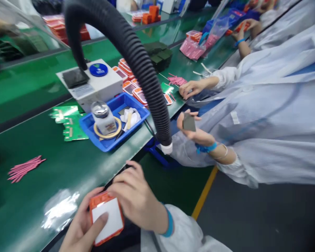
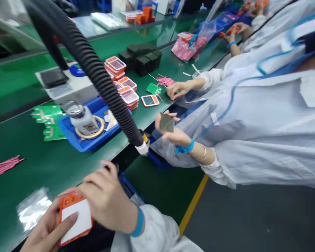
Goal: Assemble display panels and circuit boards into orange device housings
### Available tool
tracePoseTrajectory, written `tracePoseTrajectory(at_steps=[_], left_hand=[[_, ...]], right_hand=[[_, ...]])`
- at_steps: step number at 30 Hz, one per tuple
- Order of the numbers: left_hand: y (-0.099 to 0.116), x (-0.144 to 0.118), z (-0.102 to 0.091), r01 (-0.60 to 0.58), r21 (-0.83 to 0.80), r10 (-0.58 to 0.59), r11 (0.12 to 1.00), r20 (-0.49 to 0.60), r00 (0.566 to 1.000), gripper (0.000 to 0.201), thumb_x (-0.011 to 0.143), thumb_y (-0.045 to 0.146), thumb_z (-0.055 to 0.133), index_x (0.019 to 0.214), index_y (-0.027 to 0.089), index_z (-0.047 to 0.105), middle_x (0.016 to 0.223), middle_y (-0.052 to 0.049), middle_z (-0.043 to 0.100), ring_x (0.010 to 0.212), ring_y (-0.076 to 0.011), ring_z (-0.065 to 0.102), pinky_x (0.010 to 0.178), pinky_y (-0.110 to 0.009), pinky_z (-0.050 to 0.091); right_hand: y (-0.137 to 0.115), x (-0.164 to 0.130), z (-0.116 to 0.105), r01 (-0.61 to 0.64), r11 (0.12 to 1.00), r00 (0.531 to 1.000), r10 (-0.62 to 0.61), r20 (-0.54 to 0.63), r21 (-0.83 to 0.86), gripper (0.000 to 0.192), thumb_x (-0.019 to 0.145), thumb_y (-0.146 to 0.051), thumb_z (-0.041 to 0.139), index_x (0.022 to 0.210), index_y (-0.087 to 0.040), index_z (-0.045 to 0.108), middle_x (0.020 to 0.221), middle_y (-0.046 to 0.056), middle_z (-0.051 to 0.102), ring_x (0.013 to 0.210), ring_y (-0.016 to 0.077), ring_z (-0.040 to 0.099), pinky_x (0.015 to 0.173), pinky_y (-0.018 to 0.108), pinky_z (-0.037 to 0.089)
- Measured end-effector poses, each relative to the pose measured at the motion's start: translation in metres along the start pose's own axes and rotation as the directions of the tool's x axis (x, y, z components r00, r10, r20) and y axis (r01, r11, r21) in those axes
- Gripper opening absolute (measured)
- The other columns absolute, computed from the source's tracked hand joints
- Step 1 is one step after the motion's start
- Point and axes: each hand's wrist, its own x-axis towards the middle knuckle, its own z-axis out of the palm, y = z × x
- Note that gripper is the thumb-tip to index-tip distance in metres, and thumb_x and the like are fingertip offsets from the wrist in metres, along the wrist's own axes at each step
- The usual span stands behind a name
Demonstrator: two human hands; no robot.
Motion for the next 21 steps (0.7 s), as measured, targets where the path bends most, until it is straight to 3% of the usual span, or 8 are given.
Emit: tracePoseTrajectory(at_steps=[4, 7, 17, 21], left_hand=[[0.014, -0.019, 0.011, -0.083, -0.074, 0.092, 0.994, 0.132, 0.987, 0.077, 0.058, 0.043, 0.082, 0.124, 0.027, 0.046, 0.104, -0.006, 0.071, 0.092, -0.0277, 0.066, 0.067, -0.028, 0.055], [0.014, -0.024, 0.004, -0.105, -0.131, 0.126, 0.986, 0.162, 0.979, 0.077, 0.057, 0.044, 0.082, 0.123, 0.028, 0.045, 0.106, -0.006, 0.071, 0.093, -0.0285, 0.067, 0.066, -0.028, 0.055], [0.004, -0.03, -0.046, -0.113, -0.265, 0.144, 0.958, 0.103, 0.984, 0.099, 0.048, 0.045, 0.085, 0.132, 0.025, 0.036, 0.106, -0.009, 0.07, 0.097, -0.0314, 0.065, 0.069, -0.029, 0.057], [-0.006, -0.034, -0.057, -0.175, -0.306, 0.214, 0.936, 0.098, 0.972, 0.091, 0.055, 0.045, 0.083, 0.13, 0.027, 0.035, 0.105, -0.008, 0.069, 0.091, -0.029, 0.067, 0.067, -0.028, 0.057]], right_hand=[[-0.004, 0.008, -0.019, -0.032, 0.999, 0.994, 0.029, -0.109, -0.032, 0.012, 0.089, -0.011, 0.054, 0.085, -0.019, 0.062, 0.075, -0.001, 0.06, 0.073, 0.0117, 0.057, 0.098, 0.044, 0.041], [-0.015, 0.013, -0.022, 0.041, 0.996, 0.995, -0.048, -0.087, -0.079, 0.012, 0.089, -0.011, 0.054, 0.086, -0.02, 0.062, 0.074, -0.001, 0.061, 0.07, 0.0119, 0.057, 0.098, 0.047, 0.042], [-0.056, 0.031, 0.011, 0.25, 0.95, 0.964, -0.227, 0.136, -0.189, 0.018, 0.09, -0.005, 0.045, 0.086, -0.018, 0.056, 0.08, 0.0, 0.064, 0.077, 0.0115, 0.056, 0.106, 0.047, 0.032], [-0.067, 0.032, 0.019, 0.295, 0.932, 0.952, -0.267, 0.152, -0.209, 0.02, 0.089, -0.004, 0.044, 0.085, -0.019, 0.056, 0.078, 0.0, 0.062, 0.075, 0.0114, 0.056, 0.106, 0.047, 0.032]])
